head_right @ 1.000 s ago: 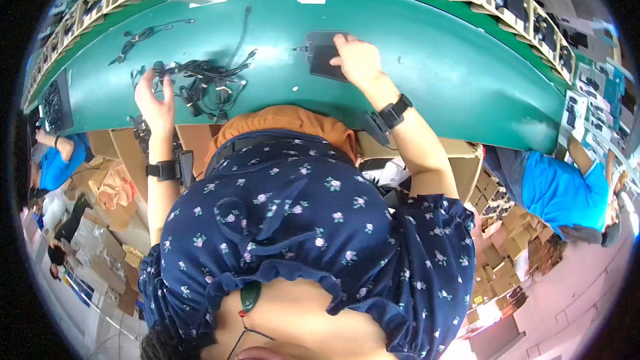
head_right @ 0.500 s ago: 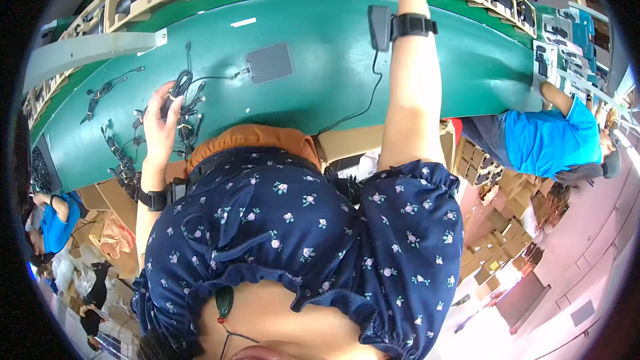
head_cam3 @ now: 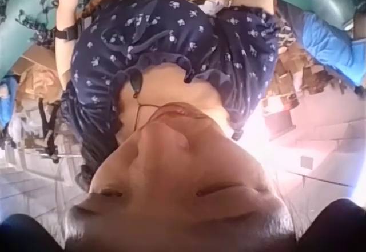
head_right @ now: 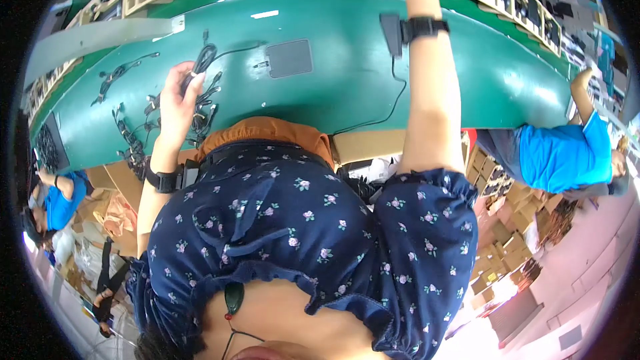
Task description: The person picks up a cable and a pad, fits the cable into the pad, and places the assembled unit into a box. They repeat this process multiple times, occasionally moving items aside on the table.
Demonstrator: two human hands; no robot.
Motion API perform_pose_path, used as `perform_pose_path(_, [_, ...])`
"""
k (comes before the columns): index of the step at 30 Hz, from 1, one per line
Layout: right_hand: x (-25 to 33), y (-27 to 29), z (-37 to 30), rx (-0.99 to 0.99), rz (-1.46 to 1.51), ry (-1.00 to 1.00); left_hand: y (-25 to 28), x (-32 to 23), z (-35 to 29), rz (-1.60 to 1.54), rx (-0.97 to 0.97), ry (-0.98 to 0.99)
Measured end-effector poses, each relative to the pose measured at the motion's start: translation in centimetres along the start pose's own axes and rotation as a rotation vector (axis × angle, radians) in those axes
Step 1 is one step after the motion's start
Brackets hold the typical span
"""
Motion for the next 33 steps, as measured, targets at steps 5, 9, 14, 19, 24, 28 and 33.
perform_pose_path(5, [19.1, -1.6, -13.3, 0.656, 0.686, 0.375, 0.2, 0.2, -0.2, -0.070, -0.023, 0.025])
perform_pose_path(9, [23.0, -2.7, -19.5, 0.718, 0.816, 0.464, -0.2, 0.0, -0.3, -0.176, -0.010, 0.014])
perform_pose_path(14, [22.5, -6.0, -22.0, 1.028, 1.357, -0.323, -1.6, -1.8, -1.7, -0.235, 0.176, -0.127])
perform_pose_path(19, [24.3, -4.6, -21.0, 0.999, 1.518, -0.200, -4.6, -0.5, -3.0, -0.318, 0.477, 0.020])
perform_pose_path(24, [28.6, -2.1, -22.4, 0.984, 1.093, 0.371, -2.8, -1.4, -2.4, 0.172, 0.229, -0.169])
perform_pose_path(28, [28.4, -3.5, -23.7, 1.080, 0.967, 0.328, -2.9, -1.3, -2.1, -0.150, 0.197, -0.130])
perform_pose_path(33, [22.5, -4.3, -20.4, 0.960, 0.825, 0.066, 3.0, 0.0, -1.1, 0.287, -0.215, -0.251])
Point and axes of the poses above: each hand's wrist, its own z-axis towards the middle knuckle, its own y-axis out of the back of the hand, x = y × z, the point moved 10 cm from there along z, towards the middle knuckle, and after that the axes turned 14 degrees about z, right-handed, at the moved point
